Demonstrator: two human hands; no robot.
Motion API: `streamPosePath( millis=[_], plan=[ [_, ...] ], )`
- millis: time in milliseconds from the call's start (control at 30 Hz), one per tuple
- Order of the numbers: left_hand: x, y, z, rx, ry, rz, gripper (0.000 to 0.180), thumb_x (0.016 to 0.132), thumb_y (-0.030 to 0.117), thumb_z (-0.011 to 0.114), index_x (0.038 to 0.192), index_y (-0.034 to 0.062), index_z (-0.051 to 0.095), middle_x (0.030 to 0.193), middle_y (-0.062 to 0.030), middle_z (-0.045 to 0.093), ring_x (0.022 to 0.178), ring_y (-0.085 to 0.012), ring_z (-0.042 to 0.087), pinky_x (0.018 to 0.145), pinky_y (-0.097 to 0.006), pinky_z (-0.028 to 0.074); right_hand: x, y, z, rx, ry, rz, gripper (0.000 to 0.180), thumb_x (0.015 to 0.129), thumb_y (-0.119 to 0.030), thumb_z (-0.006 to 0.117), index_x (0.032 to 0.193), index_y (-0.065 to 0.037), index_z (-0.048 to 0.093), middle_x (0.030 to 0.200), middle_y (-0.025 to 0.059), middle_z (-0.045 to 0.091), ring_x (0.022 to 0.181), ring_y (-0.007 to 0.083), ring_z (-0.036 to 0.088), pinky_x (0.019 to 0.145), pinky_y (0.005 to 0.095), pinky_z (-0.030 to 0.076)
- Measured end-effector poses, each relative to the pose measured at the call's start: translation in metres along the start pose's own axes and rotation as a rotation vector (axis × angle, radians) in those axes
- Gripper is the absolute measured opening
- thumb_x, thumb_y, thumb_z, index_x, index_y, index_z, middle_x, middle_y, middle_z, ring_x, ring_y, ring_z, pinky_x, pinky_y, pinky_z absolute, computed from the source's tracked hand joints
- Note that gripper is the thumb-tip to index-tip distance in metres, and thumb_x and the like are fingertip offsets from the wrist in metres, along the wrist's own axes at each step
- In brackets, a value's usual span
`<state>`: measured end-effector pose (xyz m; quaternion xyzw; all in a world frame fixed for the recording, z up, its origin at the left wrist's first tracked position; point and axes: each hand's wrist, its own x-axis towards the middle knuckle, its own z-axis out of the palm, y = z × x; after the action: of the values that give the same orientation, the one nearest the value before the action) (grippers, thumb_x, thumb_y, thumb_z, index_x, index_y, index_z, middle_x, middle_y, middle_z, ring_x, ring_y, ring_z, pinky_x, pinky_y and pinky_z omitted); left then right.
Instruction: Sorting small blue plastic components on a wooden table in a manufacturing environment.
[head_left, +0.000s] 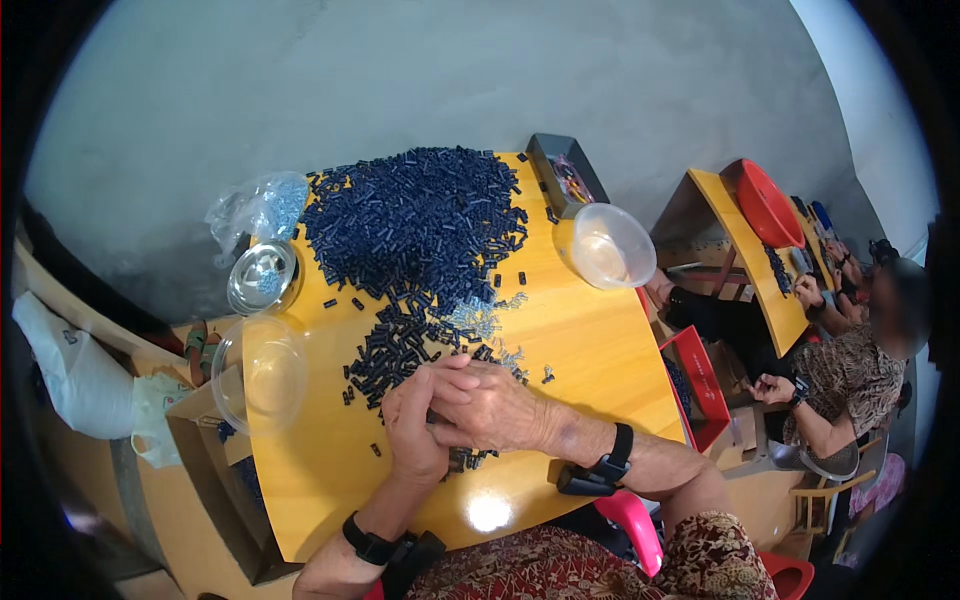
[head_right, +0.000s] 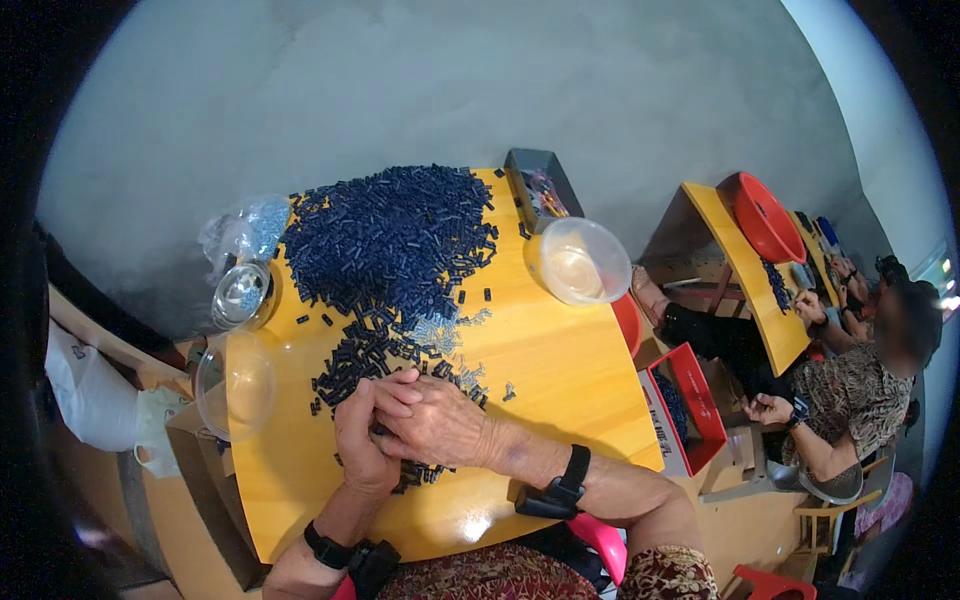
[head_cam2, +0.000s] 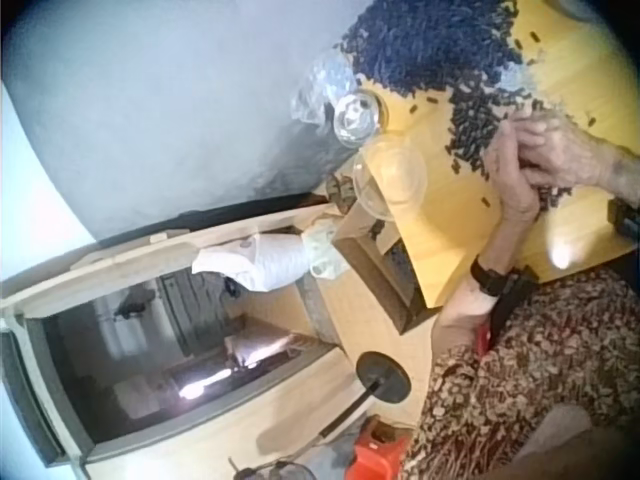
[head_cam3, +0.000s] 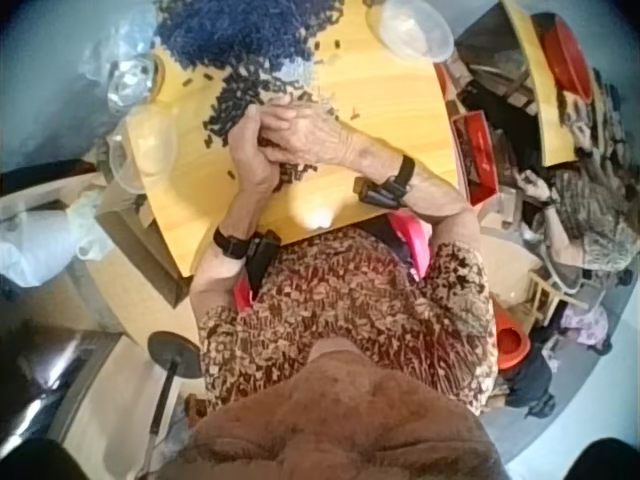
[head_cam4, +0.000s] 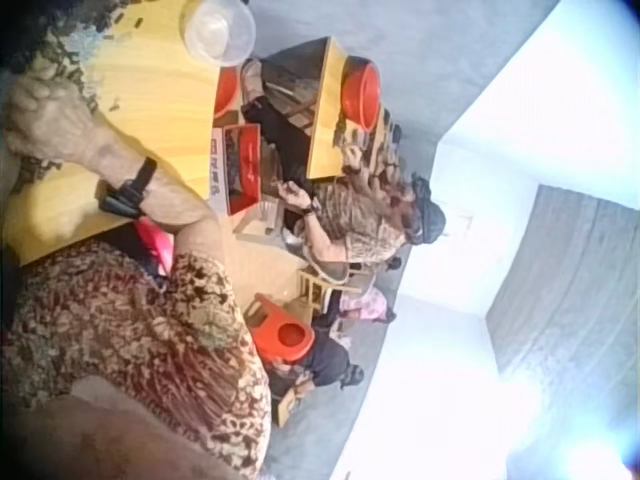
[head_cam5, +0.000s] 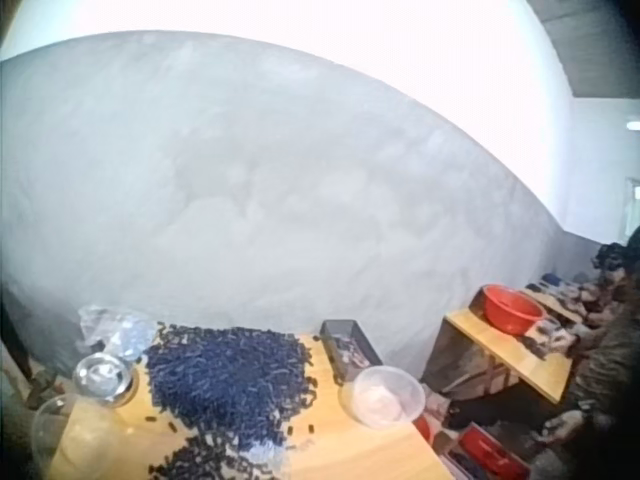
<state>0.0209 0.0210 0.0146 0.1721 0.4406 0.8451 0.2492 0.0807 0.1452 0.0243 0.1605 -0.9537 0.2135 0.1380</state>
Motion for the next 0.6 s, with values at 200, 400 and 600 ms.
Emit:
streamPosePath(
  millis=[200, 400, 600],
  plan=[
    [-0.005, 0.002, -0.005, 0.005, 0.037, -0.025, 0.043, 0.102, 0.015, 0.042, 0.068, -0.0043, 0.061, 0.087, -0.0179, 0.069, 0.103, -0.0281, 0.063, 0.096, -0.039, 0.046, 0.001, -0.004, 0.008, -0.003, 0.005, -0.004, 0.035, 0.084, -0.03, 0.068, 0.1, 0.001, 0.063, 0.09, 0.0153, 0.064, 0.087, 0.031, 0.065, 0.079, 0.0418, 0.053],
    [-0.002, 0.006, 0.007, 0.104, -0.061, -0.007, 0.041, 0.103, 0.024, 0.039, 0.079, -0.002, 0.06, 0.094, -0.0181, 0.067, 0.104, -0.0272, 0.061, 0.099, -0.04, 0.043, 0.001, -0.002, -0.008, -0.059, 0.155, -0.074, 0.03, 0.081, -0.03, 0.072, 0.088, -0.001, 0.063, 0.084, 0.0142, 0.063, 0.076, 0.0303, 0.065, 0.07, 0.0397, 0.053],
    [0.001, 0.007, 0.004, 0.079, 0.052, -0.165, 0.025, 0.1, 0.016, 0.05, 0.093, -0.0008, 0.067, 0.095, -0.0066, 0.068, 0.092, -0.012, 0.06, 0.088, -0.026, 0.045, -0.013, 0.005, -0.034, -0.123, 0.341, 0.084, 0.029, 0.077, -0.026, 0.077, 0.075, -0.006, 0.056, 0.069, 0.0095, 0.055, 0.063, 0.0292, 0.059, 0.062, 0.0403, 0.049]
  ],
)
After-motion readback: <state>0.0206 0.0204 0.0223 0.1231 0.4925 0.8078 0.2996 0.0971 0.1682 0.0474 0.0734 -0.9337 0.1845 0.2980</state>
